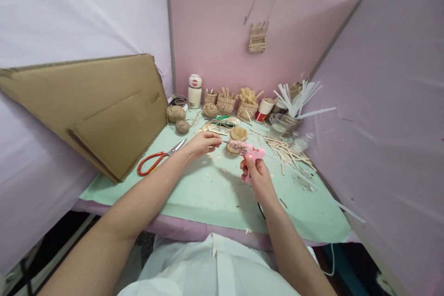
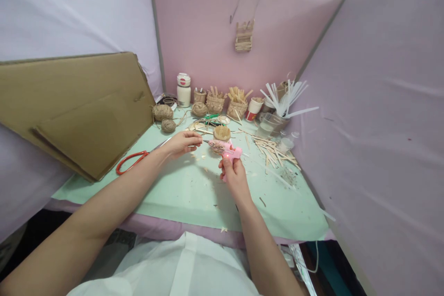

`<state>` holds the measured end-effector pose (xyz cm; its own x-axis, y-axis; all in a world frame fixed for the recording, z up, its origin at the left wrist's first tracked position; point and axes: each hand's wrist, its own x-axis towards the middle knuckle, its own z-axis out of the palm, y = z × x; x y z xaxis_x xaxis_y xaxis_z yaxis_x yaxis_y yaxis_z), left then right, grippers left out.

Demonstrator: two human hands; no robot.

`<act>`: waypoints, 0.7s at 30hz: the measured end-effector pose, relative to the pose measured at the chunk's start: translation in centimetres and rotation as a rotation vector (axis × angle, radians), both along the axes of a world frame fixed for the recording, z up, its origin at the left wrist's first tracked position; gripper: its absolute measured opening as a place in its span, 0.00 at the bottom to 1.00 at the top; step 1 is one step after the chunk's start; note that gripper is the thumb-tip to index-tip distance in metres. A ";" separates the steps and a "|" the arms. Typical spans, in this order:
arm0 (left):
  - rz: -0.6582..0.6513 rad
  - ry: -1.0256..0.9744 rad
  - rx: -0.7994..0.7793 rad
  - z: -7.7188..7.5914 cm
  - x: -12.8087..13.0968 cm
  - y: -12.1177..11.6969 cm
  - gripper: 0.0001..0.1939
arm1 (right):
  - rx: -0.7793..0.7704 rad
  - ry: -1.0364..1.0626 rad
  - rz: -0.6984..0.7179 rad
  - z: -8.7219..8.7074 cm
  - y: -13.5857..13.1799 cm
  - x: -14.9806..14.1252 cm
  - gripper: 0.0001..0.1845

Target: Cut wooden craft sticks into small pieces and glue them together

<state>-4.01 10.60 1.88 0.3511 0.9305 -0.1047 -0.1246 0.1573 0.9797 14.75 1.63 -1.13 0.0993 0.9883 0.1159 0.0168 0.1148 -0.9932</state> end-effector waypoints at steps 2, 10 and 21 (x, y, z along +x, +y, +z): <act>-0.003 0.004 0.006 -0.1 0.0 0.1 0.14 | -0.002 -0.004 0.000 0.0 0.0 0.0 0.19; -0.005 0.004 0.013 -0.3 -0.1 0.2 0.15 | 0.006 -0.001 0.001 -0.1 0.1 0.1 0.19; -0.011 0.003 0.014 -0.1 -0.1 0.1 0.15 | 0.004 0.004 0.006 -0.2 0.1 0.1 0.20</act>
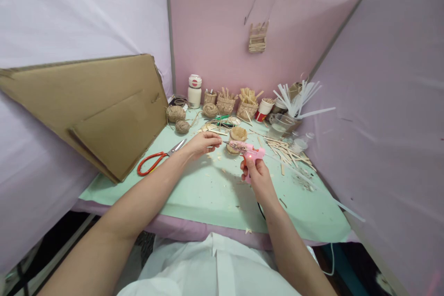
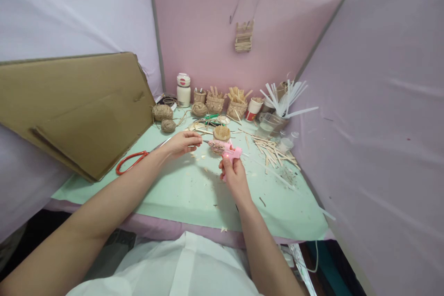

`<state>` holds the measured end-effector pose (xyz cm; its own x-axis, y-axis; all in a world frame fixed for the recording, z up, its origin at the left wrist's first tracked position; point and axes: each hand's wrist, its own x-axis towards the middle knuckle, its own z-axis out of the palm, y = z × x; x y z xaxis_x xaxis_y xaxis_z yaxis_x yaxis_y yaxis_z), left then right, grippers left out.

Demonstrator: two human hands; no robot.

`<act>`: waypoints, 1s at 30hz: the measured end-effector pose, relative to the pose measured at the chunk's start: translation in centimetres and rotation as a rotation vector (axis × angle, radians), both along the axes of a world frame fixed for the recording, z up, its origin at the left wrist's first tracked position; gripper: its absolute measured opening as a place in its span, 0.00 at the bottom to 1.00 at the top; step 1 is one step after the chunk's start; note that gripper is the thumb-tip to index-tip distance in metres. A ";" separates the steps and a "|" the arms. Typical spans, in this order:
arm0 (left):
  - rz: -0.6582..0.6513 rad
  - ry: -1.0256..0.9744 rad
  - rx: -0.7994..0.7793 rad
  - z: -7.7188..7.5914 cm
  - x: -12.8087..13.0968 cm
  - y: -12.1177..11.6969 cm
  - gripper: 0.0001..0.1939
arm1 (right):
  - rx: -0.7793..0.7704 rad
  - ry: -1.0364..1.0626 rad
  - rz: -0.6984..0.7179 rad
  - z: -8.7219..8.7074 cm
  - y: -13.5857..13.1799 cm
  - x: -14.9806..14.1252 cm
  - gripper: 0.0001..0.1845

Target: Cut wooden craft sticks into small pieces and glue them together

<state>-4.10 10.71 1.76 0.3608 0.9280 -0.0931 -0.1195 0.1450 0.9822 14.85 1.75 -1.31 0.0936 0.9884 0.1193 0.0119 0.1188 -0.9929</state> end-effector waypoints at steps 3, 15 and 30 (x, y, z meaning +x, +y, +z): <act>0.001 0.001 0.007 -0.1 0.0 0.1 0.15 | -0.009 -0.007 -0.001 -0.1 0.0 0.1 0.20; -0.002 -0.011 0.012 -0.6 -0.1 0.6 0.15 | 0.003 -0.027 0.002 0.1 -0.3 -0.1 0.19; 0.027 -0.012 0.017 -0.5 0.0 0.6 0.13 | -0.021 -0.030 -0.003 -0.2 -0.1 0.0 0.21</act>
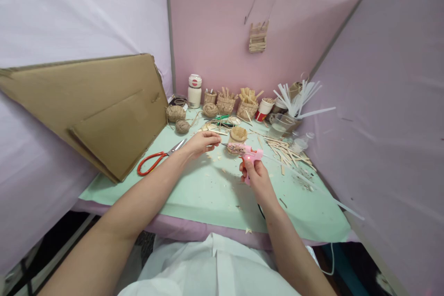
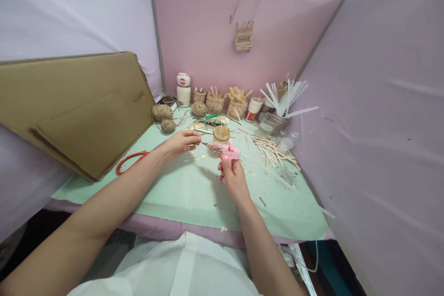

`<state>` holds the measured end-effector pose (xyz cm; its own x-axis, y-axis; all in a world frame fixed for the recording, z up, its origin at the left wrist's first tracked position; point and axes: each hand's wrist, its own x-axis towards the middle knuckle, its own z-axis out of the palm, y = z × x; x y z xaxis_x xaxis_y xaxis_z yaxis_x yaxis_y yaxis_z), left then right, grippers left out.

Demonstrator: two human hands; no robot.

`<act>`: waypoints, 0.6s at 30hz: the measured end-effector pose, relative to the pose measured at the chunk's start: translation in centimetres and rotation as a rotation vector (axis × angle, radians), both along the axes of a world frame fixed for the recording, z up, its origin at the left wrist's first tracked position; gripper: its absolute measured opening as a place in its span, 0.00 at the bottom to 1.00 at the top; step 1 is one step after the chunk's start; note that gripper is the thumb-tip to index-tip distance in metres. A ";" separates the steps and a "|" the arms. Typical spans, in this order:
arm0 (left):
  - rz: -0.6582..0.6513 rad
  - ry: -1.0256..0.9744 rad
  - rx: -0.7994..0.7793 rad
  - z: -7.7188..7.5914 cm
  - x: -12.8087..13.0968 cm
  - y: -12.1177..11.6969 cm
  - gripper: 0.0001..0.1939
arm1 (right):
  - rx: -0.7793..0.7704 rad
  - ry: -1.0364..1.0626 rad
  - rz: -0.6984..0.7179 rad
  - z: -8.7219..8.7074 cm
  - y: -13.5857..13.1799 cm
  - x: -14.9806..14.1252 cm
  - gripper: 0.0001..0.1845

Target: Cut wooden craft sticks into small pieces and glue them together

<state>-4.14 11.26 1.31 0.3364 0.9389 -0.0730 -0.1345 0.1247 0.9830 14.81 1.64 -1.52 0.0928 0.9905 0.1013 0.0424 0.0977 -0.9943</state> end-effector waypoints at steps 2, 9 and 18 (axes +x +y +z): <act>0.014 -0.010 -0.003 0.1 0.0 0.0 0.13 | -0.009 -0.004 0.006 0.1 -0.1 -0.1 0.21; 0.088 -0.064 0.004 -0.2 -0.4 0.6 0.13 | 0.001 0.003 -0.010 1.5 -0.3 0.6 0.22; 0.107 -0.065 0.006 -0.3 -0.7 0.9 0.15 | -0.019 0.201 -0.329 3.5 7.9 5.6 0.15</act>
<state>-4.82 12.17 1.06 0.2377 0.9701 -0.0484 -0.2102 0.1000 0.9725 20.40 9.57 2.02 0.4219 0.9061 0.0306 -0.1276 0.0927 -0.9875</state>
